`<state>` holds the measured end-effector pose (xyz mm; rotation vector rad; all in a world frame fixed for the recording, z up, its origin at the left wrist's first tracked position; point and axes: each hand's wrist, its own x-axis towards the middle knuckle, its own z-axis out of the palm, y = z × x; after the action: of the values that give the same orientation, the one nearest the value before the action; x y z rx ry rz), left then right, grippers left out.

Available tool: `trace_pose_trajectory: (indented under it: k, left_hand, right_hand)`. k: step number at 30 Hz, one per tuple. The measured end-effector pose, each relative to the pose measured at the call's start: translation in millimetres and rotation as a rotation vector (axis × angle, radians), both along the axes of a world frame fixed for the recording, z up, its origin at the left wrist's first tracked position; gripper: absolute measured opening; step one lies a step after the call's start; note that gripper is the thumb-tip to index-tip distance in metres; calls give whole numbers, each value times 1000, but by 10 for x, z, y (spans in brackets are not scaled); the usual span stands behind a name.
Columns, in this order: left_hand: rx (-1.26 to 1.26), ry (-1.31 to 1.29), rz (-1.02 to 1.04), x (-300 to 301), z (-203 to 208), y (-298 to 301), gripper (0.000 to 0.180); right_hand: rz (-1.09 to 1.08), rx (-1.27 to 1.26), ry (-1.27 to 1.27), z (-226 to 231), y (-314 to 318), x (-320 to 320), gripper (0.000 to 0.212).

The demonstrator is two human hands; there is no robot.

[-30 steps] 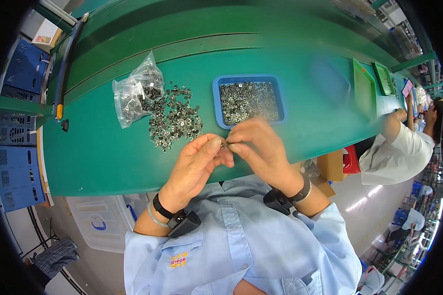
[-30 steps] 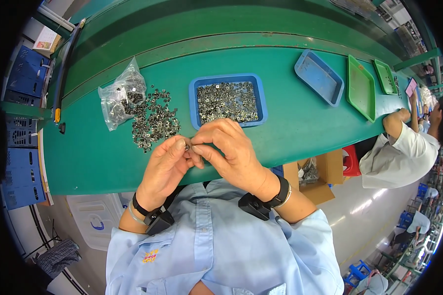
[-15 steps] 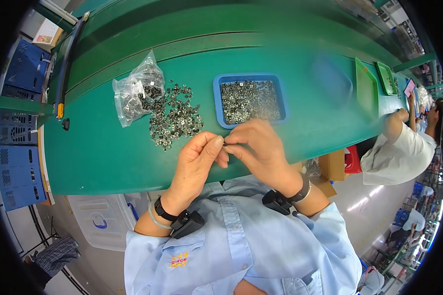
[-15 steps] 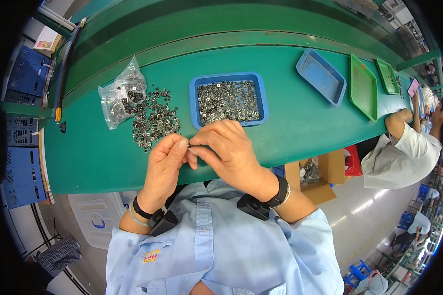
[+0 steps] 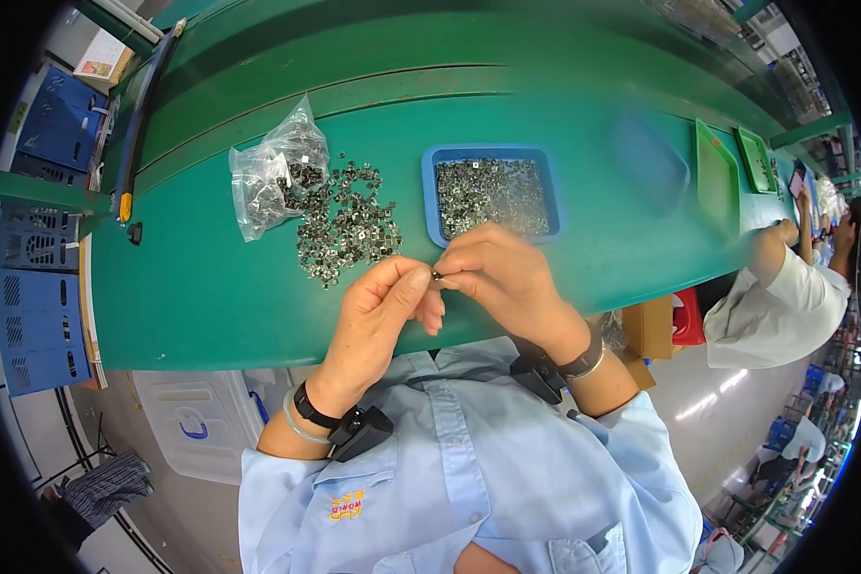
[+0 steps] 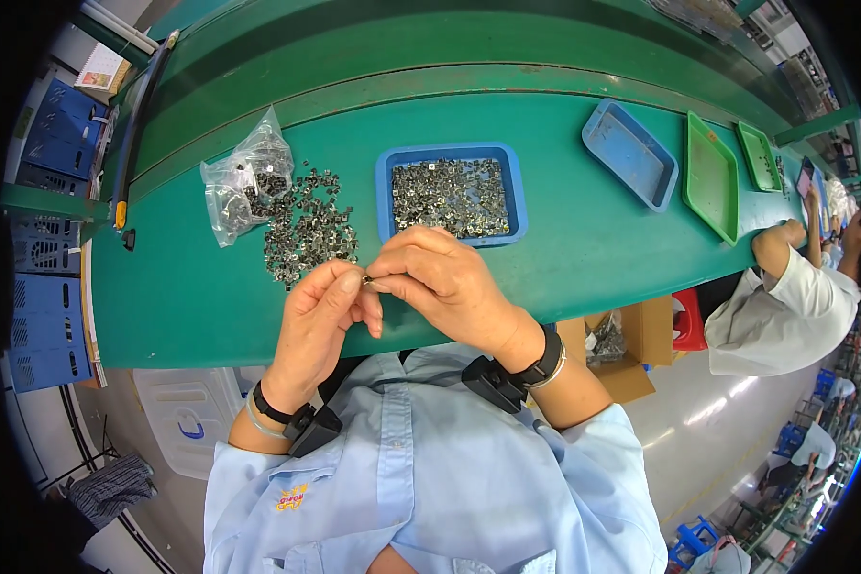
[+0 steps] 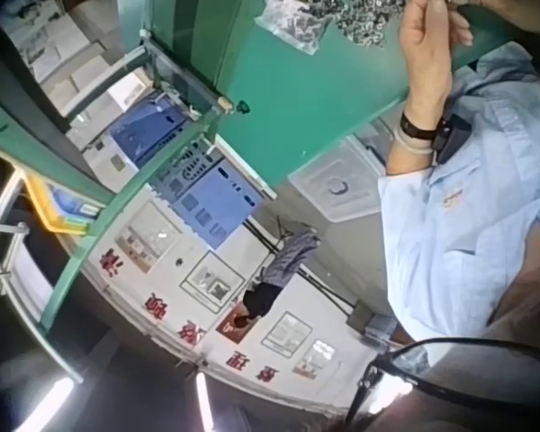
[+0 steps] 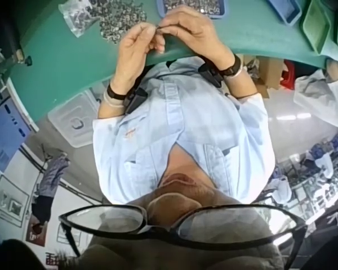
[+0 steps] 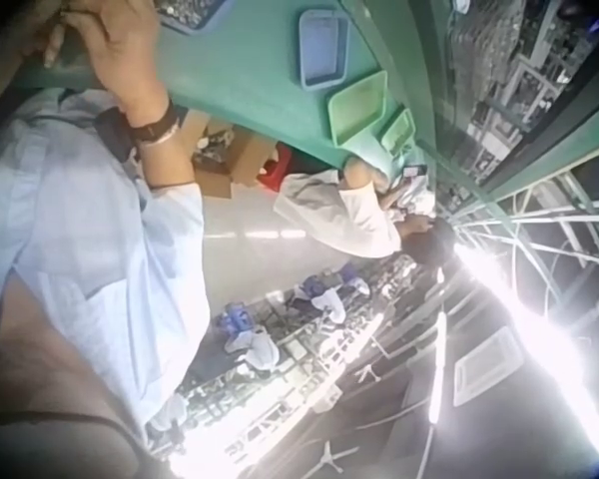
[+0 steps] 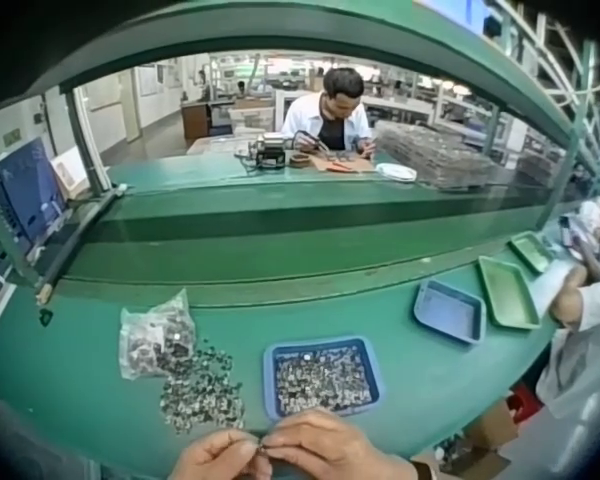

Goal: The person picks up a small metal component from a pile on the table, inspects it, and places it into a blue tray, repeating this process for several components.

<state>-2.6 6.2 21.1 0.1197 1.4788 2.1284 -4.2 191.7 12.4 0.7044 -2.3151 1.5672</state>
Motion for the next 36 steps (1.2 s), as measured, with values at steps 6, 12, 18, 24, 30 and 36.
trace_pose_trajectory:
  k: [6,12,18,24,30,36]
  left_hand:
    - [53,-114,19,-5,17,5,20]
    - [196,-220,-1,-18,-84,-28,18]
    - [284,-258,-3,-16,-107,-29,16]
    - [277,-256,6,-9,-55,-29,15]
    - [269,-246,3,-6,-64,-25,14]
    - [300,-265,-4,-9,-105,-19,13]
  right_hand:
    - [-51,57,110,1,-43,-10,13]
    - [-63,56,21,-19,-48,52,16]
    - [-67,29,-15,-17,-50,68,16]
    - [-54,2,-77,10,-43,73,16]
    - [-42,-22,-81,8,-53,85,15]
    - [-52,-7,-86,17,-58,92,13]
